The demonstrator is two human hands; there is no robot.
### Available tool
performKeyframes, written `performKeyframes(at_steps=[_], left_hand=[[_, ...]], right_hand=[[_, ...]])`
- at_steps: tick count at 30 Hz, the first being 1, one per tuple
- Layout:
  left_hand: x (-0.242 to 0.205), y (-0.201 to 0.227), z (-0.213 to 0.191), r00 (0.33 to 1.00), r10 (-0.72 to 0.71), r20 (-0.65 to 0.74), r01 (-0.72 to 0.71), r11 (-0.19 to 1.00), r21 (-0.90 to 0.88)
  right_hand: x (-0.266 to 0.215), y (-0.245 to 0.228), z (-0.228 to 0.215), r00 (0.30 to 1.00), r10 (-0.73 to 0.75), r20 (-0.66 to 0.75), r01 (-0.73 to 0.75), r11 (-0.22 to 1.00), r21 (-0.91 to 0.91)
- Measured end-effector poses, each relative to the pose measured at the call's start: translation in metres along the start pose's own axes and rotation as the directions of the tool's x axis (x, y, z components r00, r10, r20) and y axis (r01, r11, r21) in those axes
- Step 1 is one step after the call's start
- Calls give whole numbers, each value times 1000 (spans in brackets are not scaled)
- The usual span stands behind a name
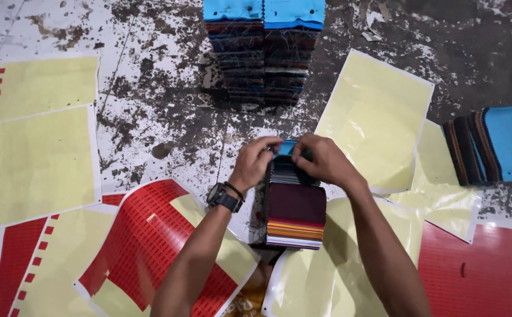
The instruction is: Peeling small red stickers from a backing sheet and applying them to the edges of fabric swatches in a sample stack.
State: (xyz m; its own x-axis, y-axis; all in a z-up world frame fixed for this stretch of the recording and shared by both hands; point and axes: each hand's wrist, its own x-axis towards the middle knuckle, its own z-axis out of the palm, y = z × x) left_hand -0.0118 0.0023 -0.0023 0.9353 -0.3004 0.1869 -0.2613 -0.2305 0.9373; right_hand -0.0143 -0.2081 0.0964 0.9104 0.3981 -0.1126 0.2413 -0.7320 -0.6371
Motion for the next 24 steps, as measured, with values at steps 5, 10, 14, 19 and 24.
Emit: performKeyframes(at_steps=[5, 10, 14, 19, 24], left_hand=[[0, 11, -2, 976, -95, 198, 120, 986, -117], [-7, 4, -4, 963, -166, 212, 212, 953, -215], [-14, -11, -3, 925, -216, 313, 290, 932, -215], [-7, -1, -5, 885, -246, 396, 332, 929, -166], [-7, 42, -20, 851, -285, 442, 353, 932, -78]], right_hand=[[-26, -12, -12, 1000, -21, -1, 21, 997, 80], [-65, -9, 5, 916, -276, -291, 287, 958, -2], [-57, 5, 6, 910, -398, -119, 335, 873, -354], [-14, -4, -15, 923, -332, 193, 385, 808, -447], [14, 2, -9, 925, -132, 356, 302, 823, -480]])
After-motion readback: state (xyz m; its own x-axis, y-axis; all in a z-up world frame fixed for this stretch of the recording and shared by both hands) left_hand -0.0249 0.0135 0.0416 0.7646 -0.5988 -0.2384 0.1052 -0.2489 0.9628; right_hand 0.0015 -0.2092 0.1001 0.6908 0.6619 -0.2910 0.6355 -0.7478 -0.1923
